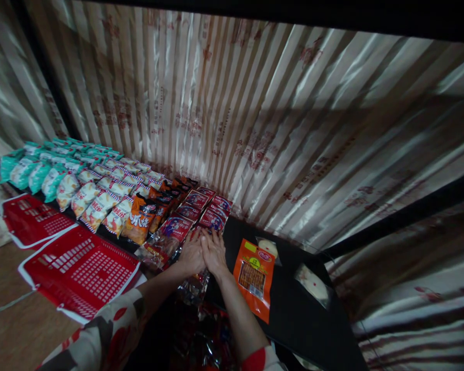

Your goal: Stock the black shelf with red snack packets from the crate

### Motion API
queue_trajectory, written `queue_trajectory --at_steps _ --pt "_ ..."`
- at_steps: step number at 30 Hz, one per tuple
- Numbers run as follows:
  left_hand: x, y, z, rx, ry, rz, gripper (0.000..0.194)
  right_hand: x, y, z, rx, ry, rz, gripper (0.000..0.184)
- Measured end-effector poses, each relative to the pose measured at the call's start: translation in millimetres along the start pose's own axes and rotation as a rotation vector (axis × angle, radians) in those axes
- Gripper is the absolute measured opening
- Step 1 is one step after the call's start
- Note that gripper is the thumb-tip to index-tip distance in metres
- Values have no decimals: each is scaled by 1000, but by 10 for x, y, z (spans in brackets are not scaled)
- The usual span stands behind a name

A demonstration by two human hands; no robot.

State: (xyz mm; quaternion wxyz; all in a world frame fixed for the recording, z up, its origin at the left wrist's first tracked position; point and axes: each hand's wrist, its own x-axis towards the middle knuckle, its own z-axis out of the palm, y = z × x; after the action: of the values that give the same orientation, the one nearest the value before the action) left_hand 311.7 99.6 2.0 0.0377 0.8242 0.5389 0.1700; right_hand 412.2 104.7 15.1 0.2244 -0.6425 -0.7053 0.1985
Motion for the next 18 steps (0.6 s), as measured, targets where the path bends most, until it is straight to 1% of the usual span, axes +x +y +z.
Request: queue_trajectory --at_steps 4,9,18 --pt "6 -14 34 3 0 6 55 13 15 30 10 11 15 46" --pt "3 -31 64 -3 9 4 56 19 14 42 20 -9 30 47" --pt "-5 -29 69 -45 30 -1 55 11 16 78 25 4 27 45"
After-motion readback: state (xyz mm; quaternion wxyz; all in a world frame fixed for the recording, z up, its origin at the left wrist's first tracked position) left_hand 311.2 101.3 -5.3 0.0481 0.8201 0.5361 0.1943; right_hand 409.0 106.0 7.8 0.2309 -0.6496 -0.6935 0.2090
